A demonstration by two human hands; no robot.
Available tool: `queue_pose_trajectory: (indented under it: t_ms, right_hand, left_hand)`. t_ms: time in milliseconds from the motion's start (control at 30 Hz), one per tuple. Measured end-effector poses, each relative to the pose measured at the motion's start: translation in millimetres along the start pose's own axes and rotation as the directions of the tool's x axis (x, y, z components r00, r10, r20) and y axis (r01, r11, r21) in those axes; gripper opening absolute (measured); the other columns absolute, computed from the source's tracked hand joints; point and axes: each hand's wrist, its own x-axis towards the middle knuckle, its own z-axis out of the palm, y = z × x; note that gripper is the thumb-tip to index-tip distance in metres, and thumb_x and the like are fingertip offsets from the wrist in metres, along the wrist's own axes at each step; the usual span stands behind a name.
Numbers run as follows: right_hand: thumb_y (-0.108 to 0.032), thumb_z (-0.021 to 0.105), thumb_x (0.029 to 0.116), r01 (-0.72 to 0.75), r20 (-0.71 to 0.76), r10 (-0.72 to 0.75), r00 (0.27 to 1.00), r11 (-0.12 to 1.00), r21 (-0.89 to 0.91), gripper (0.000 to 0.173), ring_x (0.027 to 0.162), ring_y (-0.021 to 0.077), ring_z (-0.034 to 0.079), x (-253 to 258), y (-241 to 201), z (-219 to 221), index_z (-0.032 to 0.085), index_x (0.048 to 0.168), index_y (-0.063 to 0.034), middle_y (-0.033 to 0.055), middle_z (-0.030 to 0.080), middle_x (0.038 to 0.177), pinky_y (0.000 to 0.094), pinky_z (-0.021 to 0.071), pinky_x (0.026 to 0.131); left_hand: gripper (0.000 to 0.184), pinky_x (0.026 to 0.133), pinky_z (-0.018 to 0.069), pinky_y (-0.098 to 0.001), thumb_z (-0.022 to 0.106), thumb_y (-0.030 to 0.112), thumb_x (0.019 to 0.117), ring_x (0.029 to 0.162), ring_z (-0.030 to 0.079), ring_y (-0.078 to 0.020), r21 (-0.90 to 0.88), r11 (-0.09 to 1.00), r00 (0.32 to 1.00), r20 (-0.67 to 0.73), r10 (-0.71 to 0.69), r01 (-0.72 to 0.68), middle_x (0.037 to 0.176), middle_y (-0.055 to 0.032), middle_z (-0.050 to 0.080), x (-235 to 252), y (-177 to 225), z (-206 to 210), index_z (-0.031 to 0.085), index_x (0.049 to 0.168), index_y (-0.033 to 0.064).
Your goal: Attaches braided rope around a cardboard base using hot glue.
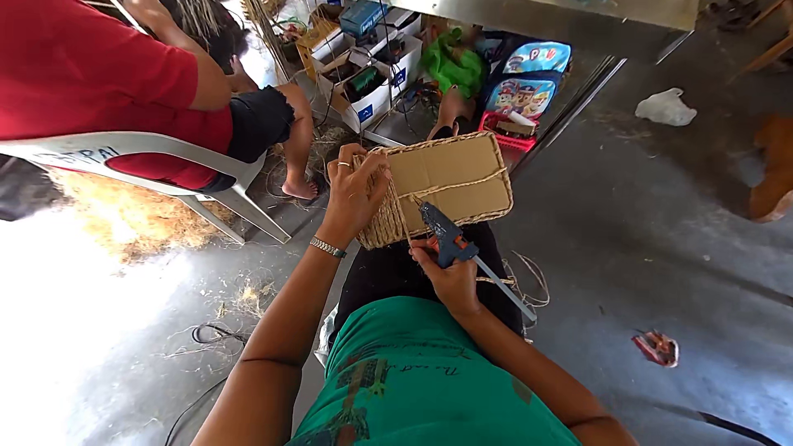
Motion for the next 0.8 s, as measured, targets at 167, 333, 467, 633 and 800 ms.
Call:
queue_pose_trajectory:
  t_ms: [167, 333, 467, 633, 800]
  right_hand:
    - [-0.004, 0.076, 0.0913, -0.013, -0.006, 0.013, 1.0, 1.0, -0.001, 0.025, 0.084, 0.0189, 0.077, 0, -1, -1, 0.066, 0.113, 0.0005, 0.0076, 0.078, 0.102, 0.0353, 0.0671, 0.074]
    - [-0.006, 0.076, 0.0921, -0.001, 0.007, 0.001, 1.0, 1.0, -0.028, 0.023, 0.086, 0.0186, 0.077, -2, 0, 0, 0.067, 0.113, -0.001, 0.0067, 0.078, 0.104, 0.036, 0.0672, 0.076]
    - [-0.008, 0.076, 0.0928, -0.002, 0.025, 0.002, 1.0, 0.999, -0.036, 0.024, 0.087, 0.0181, 0.077, -2, -1, -1, 0.066, 0.114, -0.0021, 0.0059, 0.078, 0.105, 0.0355, 0.067, 0.075]
    - [-0.008, 0.075, 0.093, 0.002, 0.031, -0.001, 1.0, 0.999, -0.032, 0.027, 0.09, 0.0188, 0.077, -4, -1, -1, 0.065, 0.117, -0.0027, 0.0058, 0.078, 0.107, 0.0366, 0.0672, 0.078]
    - [-0.008, 0.075, 0.0933, 0.002, 0.043, -0.001, 0.999, 1.0, -0.018, 0.024, 0.086, 0.0179, 0.077, -5, -1, 0, 0.066, 0.115, -0.0025, 0.0056, 0.078, 0.104, 0.0357, 0.0668, 0.074]
  left_hand:
    - [0.045, 0.11, 0.0392, -0.0511, 0.063, 0.053, 0.0944, 0.137, 0.041, -0.034, -0.025, 1.0, 0.996, 0.092, 0.014, -0.011, 0.151, -0.0125, 0.043, -6, -6, -5, 0.066, 0.132, 0.0299]
    - [0.056, 0.117, 0.0348, -0.0538, 0.068, 0.058, 0.0894, 0.148, 0.031, -0.0362, -0.072, 0.997, 0.991, 0.132, 0.006, 0.003, 0.161, -0.0171, 0.032, -13, -7, -10, 0.062, 0.138, 0.0304]
    - [0.069, 0.121, 0.0303, -0.0538, 0.07, 0.063, 0.0857, 0.155, 0.019, -0.0365, -0.048, 0.998, 0.986, 0.161, -0.039, 0.048, 0.168, -0.0176, 0.016, -19, 2, -10, 0.055, 0.145, 0.0312]
    - [0.089, 0.122, 0.0281, -0.0563, 0.069, 0.071, 0.0816, 0.157, 0.009, -0.0387, -0.003, 0.997, 0.969, 0.233, -0.078, 0.081, 0.171, -0.0169, -0.007, -27, 10, -10, 0.039, 0.157, 0.0348]
    - [0.092, 0.116, 0.034, -0.0602, 0.075, 0.061, 0.0798, 0.155, 0.011, -0.0418, -0.011, 0.993, 0.955, 0.276, -0.111, 0.119, 0.17, -0.0145, -0.016, -29, 12, -11, 0.034, 0.158, 0.0357]
